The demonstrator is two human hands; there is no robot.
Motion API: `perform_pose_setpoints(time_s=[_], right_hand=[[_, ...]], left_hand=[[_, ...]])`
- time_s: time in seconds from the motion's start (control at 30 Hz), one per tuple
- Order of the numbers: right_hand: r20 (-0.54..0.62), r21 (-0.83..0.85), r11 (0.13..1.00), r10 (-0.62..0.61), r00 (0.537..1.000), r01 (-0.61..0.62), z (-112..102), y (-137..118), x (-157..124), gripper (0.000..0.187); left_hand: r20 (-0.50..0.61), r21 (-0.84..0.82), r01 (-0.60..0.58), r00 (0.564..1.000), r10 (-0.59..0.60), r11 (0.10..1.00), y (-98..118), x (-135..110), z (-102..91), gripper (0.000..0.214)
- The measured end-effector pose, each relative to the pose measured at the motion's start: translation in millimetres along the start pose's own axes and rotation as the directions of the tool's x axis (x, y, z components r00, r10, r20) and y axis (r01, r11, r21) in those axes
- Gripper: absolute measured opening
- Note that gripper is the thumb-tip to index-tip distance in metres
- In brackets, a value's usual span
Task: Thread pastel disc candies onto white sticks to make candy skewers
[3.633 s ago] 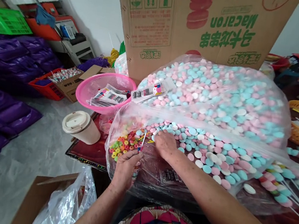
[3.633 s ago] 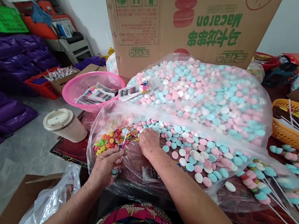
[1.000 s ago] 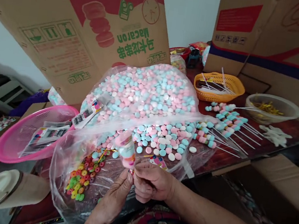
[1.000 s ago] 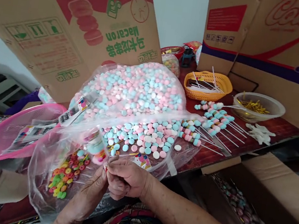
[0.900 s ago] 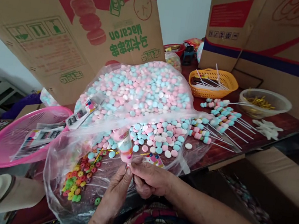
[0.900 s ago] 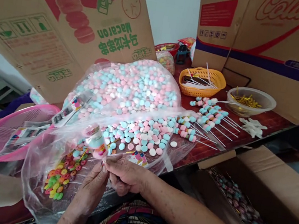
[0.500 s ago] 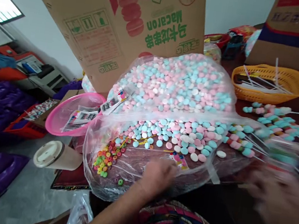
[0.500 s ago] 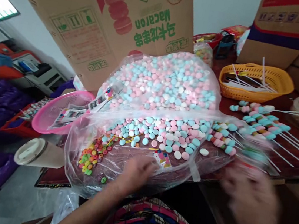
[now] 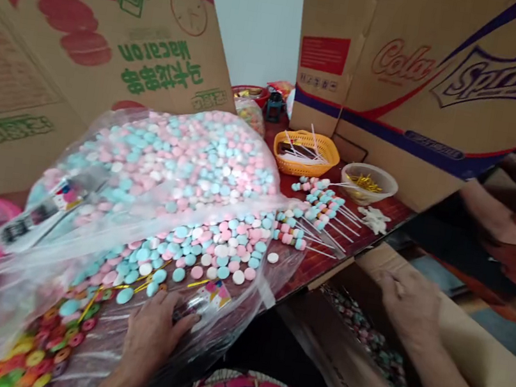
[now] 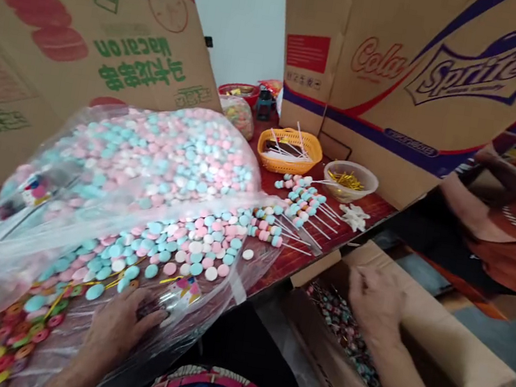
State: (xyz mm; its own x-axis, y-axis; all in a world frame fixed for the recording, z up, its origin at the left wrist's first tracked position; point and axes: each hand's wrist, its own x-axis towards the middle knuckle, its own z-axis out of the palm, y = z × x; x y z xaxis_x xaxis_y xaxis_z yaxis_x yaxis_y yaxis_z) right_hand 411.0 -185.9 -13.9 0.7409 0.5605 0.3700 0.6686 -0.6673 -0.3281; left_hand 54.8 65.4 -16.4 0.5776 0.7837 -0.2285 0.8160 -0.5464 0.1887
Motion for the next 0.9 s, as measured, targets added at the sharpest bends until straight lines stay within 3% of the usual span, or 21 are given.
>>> perform_pose_setpoints(time_s=[0.07,0.17,0.23,0.3,0.33,0.4,0.47,0.53,0.63,0.73,0.83,0.9], right_hand=[[-0.043,0.023,0.998,-0.053,0.998,0.054,16,-19,11,0.037],[-0.017,0.164,0.959,-0.232,0.973,0.232,40,-77,10,0.033],[-0.007,0.359,0.851,-0.409,0.912,0.384,48,-124,-1,0.026],[-0.013,0.573,0.698,-0.516,0.857,0.429,52,-166,-12,0.022],[0.012,0.669,0.634,-0.530,0.848,0.387,54,-183,-15,0.023],[0.182,0.822,0.543,-0.533,0.826,0.169,60,-213,-20,0.028],[0.363,0.874,0.482,-0.562,0.744,-0.062,69,-234,-24,0.022],[0.440,0.871,0.462,-0.580,0.686,-0.167,78,-246,-30,0.021],[0.449,0.862,0.475,-0.556,0.700,-0.176,86,-251,-39,0.026],[0.473,0.844,0.500,-0.526,0.706,-0.192,83,-245,-37,0.022],[0.437,0.846,0.514,-0.521,0.734,-0.139,71,-243,-24,0.025],[0.378,0.868,0.495,-0.610,0.697,-0.038,63,-247,-17,0.026]], left_hand=[[0.055,-0.067,0.000,0.998,0.004,0.998,-5,8,1.4,0.029],[0.017,-0.244,-0.008,1.000,0.013,0.970,-11,11,-1.8,0.026],[-0.026,-0.405,-0.019,1.000,0.009,0.914,-8,8,-7.9,0.023],[-0.019,-0.637,-0.033,0.999,0.026,0.770,-2,5,-16.6,0.024],[-0.002,-0.726,-0.020,1.000,0.028,0.687,1,4,-21.3,0.026],[0.000,-0.827,-0.041,0.997,0.072,0.561,7,4,-30.1,0.028],[0.001,-0.867,-0.051,0.994,0.105,0.496,11,4,-35.9,0.028],[0.009,-0.889,-0.048,0.993,0.122,0.456,12,4,-36.9,0.031],[0.024,-0.909,-0.019,0.995,0.098,0.416,12,6,-31.3,0.036],[0.026,-0.909,0.013,0.999,0.026,0.417,10,9,-26.6,0.027],[0.043,-0.857,-0.009,0.995,0.087,0.516,11,12,-31.4,0.021],[0.044,-0.775,-0.099,0.977,0.209,0.624,14,12,-38.1,0.018]])
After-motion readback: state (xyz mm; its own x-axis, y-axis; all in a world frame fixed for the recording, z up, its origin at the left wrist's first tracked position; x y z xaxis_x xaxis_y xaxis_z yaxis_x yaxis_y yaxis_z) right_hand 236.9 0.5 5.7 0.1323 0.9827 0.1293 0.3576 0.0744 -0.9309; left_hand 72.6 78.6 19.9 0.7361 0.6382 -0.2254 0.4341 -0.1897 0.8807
